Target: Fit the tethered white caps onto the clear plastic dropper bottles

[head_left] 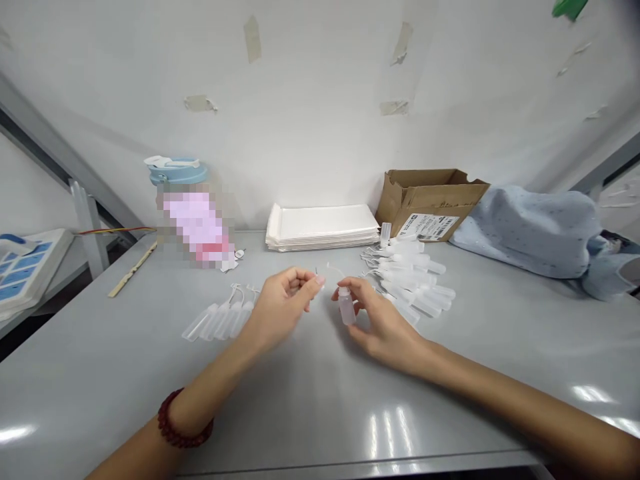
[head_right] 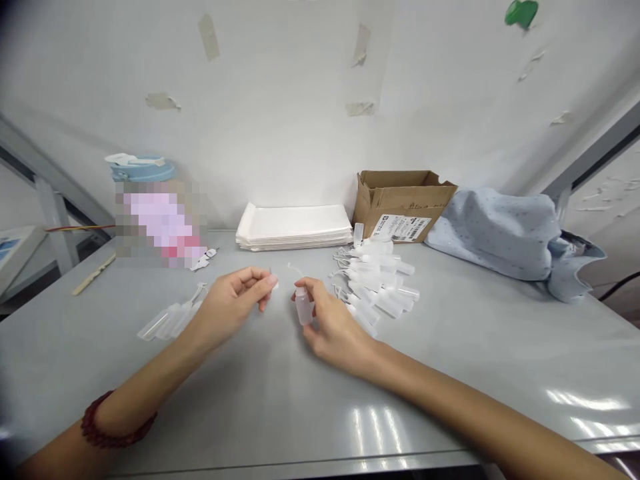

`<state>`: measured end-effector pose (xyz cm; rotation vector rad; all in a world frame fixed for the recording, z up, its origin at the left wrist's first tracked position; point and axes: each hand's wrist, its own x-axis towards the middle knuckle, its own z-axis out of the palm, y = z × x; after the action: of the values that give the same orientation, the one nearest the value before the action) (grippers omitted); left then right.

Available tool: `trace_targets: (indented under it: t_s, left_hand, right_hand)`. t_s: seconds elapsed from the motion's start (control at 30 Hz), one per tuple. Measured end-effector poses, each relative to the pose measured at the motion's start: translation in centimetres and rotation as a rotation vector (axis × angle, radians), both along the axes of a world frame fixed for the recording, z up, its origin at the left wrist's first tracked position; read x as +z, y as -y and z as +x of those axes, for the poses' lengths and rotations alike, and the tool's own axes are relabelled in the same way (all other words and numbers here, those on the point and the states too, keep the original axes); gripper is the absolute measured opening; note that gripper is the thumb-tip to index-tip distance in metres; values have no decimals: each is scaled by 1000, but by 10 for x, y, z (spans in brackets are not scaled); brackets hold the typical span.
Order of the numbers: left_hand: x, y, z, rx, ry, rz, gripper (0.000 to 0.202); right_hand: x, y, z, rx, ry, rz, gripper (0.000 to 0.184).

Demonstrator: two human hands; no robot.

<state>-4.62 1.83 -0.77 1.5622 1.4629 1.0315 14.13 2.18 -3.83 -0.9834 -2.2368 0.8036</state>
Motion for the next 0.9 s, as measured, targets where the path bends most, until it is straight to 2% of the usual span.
trace_targets:
  t_s: [0.1, 0.27, 0.57, 0.73, 0.9]
  left_hand:
    - [-1, 8, 12, -70, 78, -75, 28]
    - [0, 15, 19, -43, 140, -84, 21]
    - [-2, 22, 17, -94, 12, -77, 18]
    - [-2, 20, 15, -113, -55, -23, 16]
    - [-4, 17, 14, -136, -124, -10, 17]
  right_hand:
    - [-6, 6, 9, -36, -4, 81, 57]
    - [-6, 13, 12, 32, 30, 185, 61]
    - [-2, 16, 16, 135, 64, 329, 62]
    - [-3, 11, 18, 130, 107, 468, 62]
    - [1, 9, 19, 75, 191, 533, 50]
